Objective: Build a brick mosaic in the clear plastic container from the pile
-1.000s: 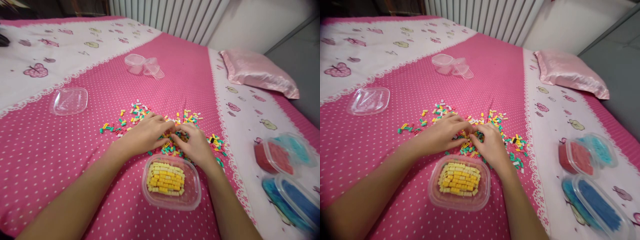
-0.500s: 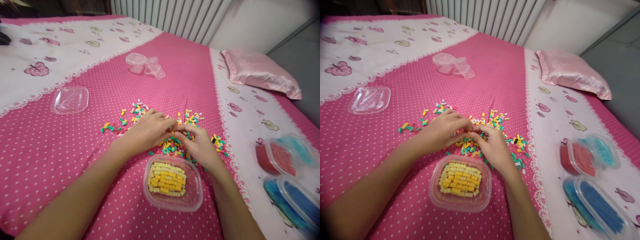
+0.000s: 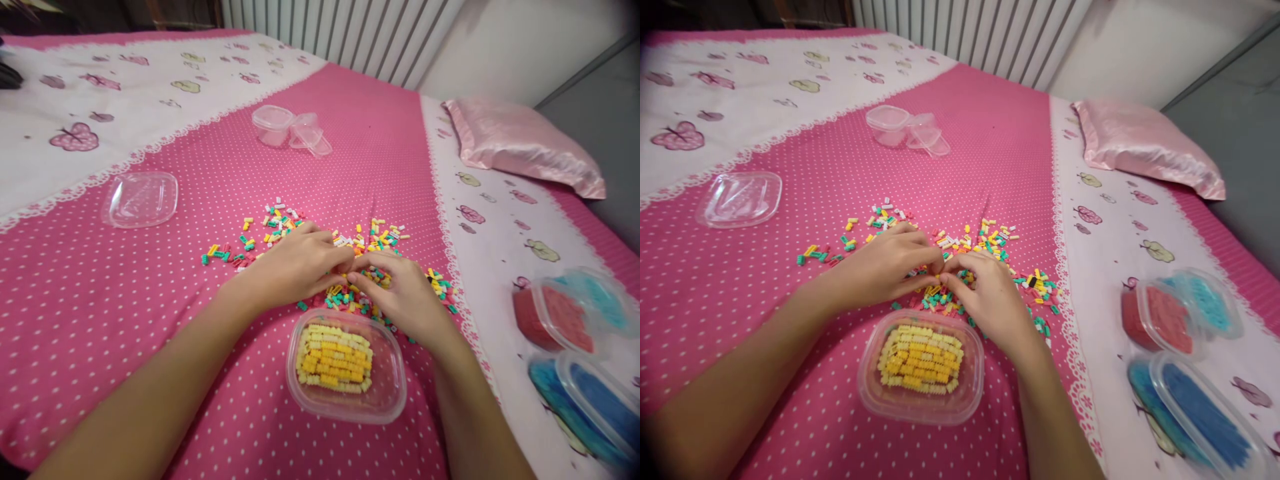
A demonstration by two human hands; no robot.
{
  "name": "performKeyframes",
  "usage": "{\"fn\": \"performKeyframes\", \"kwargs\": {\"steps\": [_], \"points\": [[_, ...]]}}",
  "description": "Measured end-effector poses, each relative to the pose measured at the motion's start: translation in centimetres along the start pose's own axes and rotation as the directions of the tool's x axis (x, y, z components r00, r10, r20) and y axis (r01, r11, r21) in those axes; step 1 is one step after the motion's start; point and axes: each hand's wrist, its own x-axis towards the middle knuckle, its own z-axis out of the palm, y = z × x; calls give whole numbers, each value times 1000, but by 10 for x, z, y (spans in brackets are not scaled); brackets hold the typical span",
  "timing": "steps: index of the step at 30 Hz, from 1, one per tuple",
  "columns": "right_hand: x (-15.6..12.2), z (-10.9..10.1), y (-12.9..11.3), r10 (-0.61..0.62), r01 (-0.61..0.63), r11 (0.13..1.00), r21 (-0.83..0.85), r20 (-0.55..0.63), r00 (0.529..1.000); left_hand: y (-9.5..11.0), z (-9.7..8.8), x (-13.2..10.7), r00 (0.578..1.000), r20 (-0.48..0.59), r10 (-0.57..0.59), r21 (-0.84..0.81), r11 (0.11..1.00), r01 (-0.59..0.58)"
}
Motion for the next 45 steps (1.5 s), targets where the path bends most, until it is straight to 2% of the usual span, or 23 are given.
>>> {"fn": "performKeyframes", "kwargs": {"steps": [16, 30, 37, 45], "points": [[0, 2, 4, 17, -17, 1000, 19, 10, 1000, -1, 1, 0, 996, -37, 75, -27, 997, -76], [-1, -1, 2, -44, 44, 999, -5, 39, 998, -1, 2, 0, 997, -56, 56, -8, 998, -56], [-1, 0, 1, -30, 31, 999, -24, 42, 999, -2, 2, 0, 997, -47, 67, -19, 998, -68], [-2, -3, -3, -1, 3, 998, -56, 22, 1000, -1, 0, 0, 999, -45, 29, 27, 999, -28]]}}
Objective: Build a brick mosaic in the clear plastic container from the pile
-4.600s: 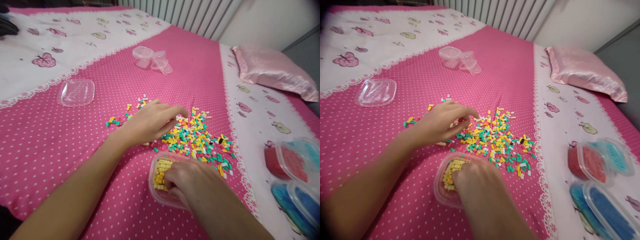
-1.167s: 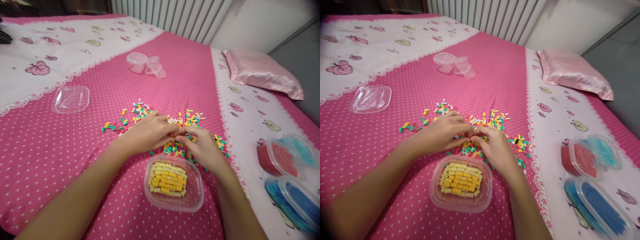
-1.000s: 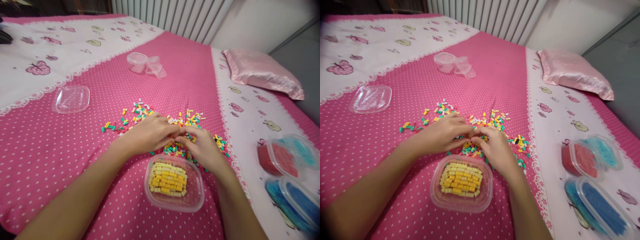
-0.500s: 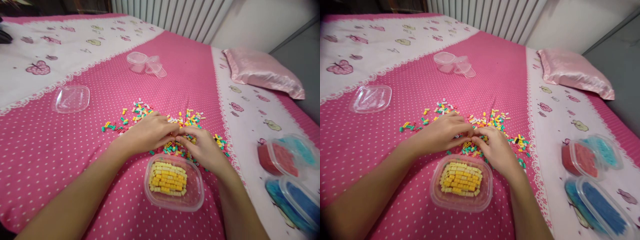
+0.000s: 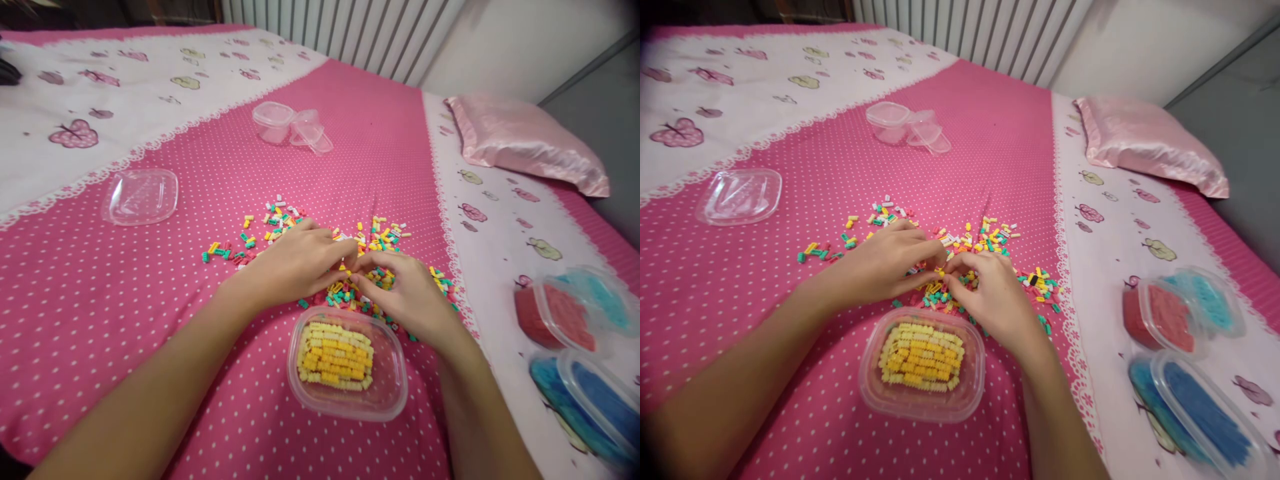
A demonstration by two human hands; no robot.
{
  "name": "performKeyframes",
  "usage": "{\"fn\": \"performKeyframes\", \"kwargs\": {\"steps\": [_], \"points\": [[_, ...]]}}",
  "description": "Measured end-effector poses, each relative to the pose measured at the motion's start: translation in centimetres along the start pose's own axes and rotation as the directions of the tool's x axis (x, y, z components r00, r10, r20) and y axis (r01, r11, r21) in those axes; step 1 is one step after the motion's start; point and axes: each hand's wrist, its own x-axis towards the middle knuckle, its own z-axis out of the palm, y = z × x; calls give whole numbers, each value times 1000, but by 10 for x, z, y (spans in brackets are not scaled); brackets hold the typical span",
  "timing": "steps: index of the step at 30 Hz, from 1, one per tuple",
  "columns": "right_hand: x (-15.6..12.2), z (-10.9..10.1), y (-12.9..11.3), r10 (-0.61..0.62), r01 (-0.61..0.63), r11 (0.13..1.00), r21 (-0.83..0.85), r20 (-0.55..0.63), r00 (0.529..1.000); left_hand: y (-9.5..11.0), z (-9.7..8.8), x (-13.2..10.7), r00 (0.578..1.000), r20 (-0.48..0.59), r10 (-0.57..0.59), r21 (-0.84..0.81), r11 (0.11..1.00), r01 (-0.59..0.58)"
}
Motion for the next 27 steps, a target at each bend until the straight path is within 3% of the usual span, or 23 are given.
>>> {"fn": "performKeyframes", "kwargs": {"steps": [7, 11, 16, 20, 24, 27], "points": [[-1, -7, -5, 28, -28, 1000, -8, -17, 999, 1, -2, 1, 999, 2, -33, 50, 998, 33], [-16, -23, -25, 54, -48, 997, -61, 105, 993, 1, -4, 2, 999, 13, -32, 38, 999, 32], [-48, -32, -53, -55, 102, 962, -253, 186, 981, 0, -3, 2, 999, 31, -35, 33, 999, 34], [-61, -17, -60, -146, 222, 878, -425, 204, 968, -1, -2, 2, 999, 37, -36, 28, 999, 35], [-60, 6, -58, -206, 238, 779, -580, 121, 971, -1, -2, 3, 999, 31, -38, 17, 999, 38], [-56, 19, -56, -217, 234, 752, -616, 104, 971, -1, -2, 2, 999, 33, -37, 16, 999, 37]]}}
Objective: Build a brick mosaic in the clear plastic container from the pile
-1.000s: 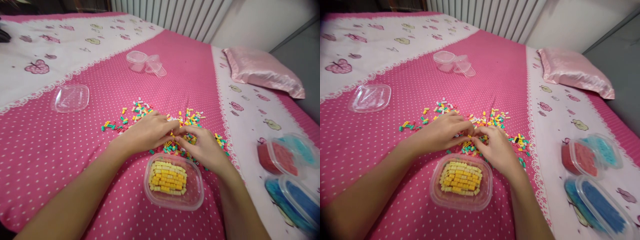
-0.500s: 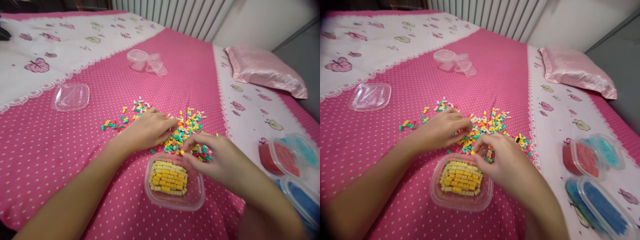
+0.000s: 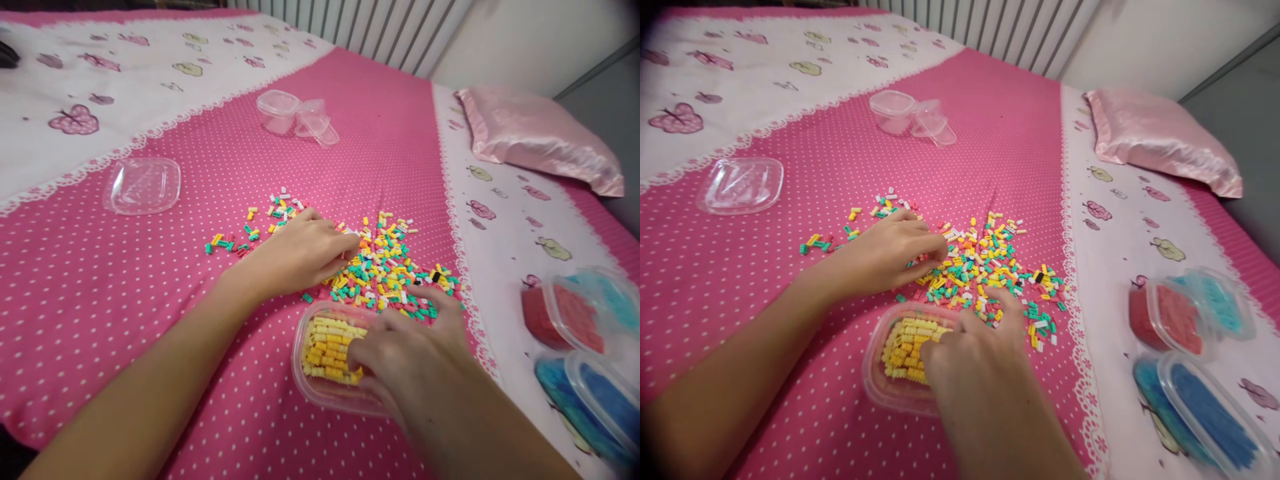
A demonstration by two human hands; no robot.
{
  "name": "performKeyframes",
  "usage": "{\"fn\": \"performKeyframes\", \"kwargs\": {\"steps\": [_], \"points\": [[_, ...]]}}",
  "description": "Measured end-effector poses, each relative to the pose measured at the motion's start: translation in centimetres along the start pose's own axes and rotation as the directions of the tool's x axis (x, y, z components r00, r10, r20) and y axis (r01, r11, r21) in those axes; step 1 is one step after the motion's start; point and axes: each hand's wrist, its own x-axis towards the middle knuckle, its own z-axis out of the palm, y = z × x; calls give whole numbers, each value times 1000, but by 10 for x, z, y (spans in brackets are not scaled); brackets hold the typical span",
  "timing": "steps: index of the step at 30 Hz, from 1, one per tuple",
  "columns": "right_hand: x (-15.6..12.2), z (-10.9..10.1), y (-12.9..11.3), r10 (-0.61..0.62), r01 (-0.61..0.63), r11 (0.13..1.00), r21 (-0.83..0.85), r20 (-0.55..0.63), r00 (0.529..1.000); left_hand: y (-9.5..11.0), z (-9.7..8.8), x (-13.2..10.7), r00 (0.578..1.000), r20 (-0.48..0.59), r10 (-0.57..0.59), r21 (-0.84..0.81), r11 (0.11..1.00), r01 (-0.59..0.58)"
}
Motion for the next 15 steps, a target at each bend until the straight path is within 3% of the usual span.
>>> {"fn": "performKeyframes", "kwargs": {"steps": [7, 15], "points": [[-1, 6, -7, -21, 11, 999, 52, 184, 983, 0, 2, -2, 999, -39, 21, 25, 999, -20], [-2, 6, -9, 19, -17, 1000, -9, 211, 977, 0, 1, -1, 999, -37, 8, 31, 999, -7]]}}
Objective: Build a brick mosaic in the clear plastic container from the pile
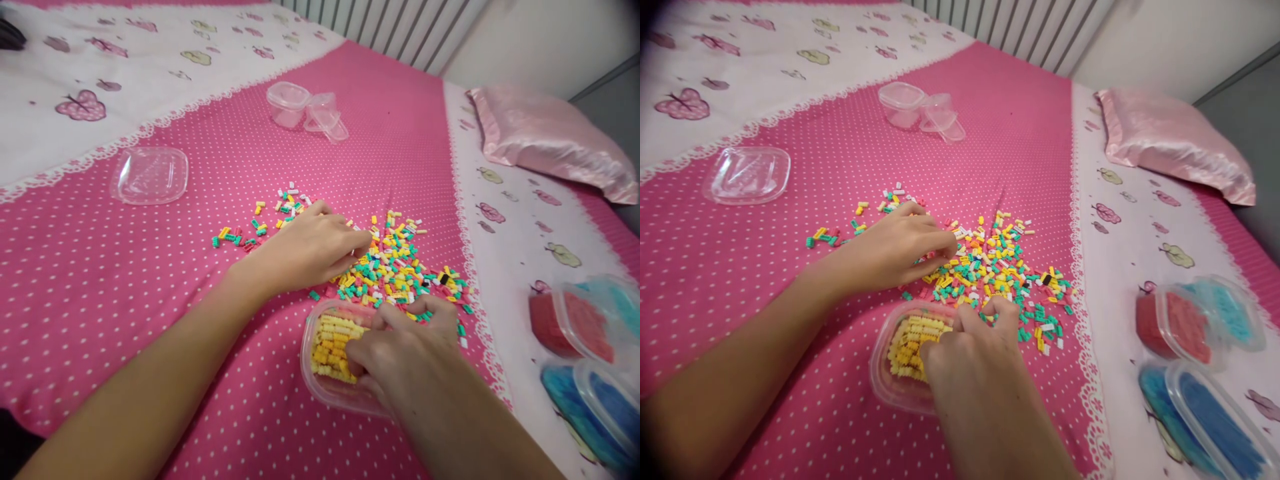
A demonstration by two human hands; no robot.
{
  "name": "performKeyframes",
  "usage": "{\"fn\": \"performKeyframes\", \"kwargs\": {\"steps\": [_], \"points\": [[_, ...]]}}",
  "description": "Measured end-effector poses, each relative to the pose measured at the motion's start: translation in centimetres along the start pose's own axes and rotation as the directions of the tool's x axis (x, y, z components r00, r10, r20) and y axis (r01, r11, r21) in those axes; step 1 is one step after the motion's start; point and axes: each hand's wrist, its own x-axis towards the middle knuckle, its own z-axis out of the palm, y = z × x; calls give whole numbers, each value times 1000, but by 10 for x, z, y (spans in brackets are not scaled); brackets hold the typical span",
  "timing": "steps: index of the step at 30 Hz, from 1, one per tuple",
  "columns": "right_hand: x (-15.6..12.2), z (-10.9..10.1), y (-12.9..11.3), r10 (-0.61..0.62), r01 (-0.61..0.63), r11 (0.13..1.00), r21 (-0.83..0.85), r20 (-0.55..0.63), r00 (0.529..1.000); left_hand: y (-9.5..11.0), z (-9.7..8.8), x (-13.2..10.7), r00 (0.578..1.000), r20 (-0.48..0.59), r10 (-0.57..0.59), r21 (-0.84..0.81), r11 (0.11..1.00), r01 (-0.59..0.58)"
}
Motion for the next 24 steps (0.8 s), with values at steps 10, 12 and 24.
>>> {"fn": "performKeyframes", "kwargs": {"steps": [10, 12, 24], "points": [[-1, -9, 0, -8, 8, 1000, -13, 41, 999, -2, 2, 0, 999, -24, 33, -3, 999, -33], [-1, -8, 0, -10, 10, 1000, -1, 26, 1000, -2, 2, 0, 999, -24, 30, 0, 1000, -30], [-4, -3, 2, 3, -2, 999, 51, -11, 1000, -1, 1, -1, 999, -19, 30, 2, 1000, -30]]}}
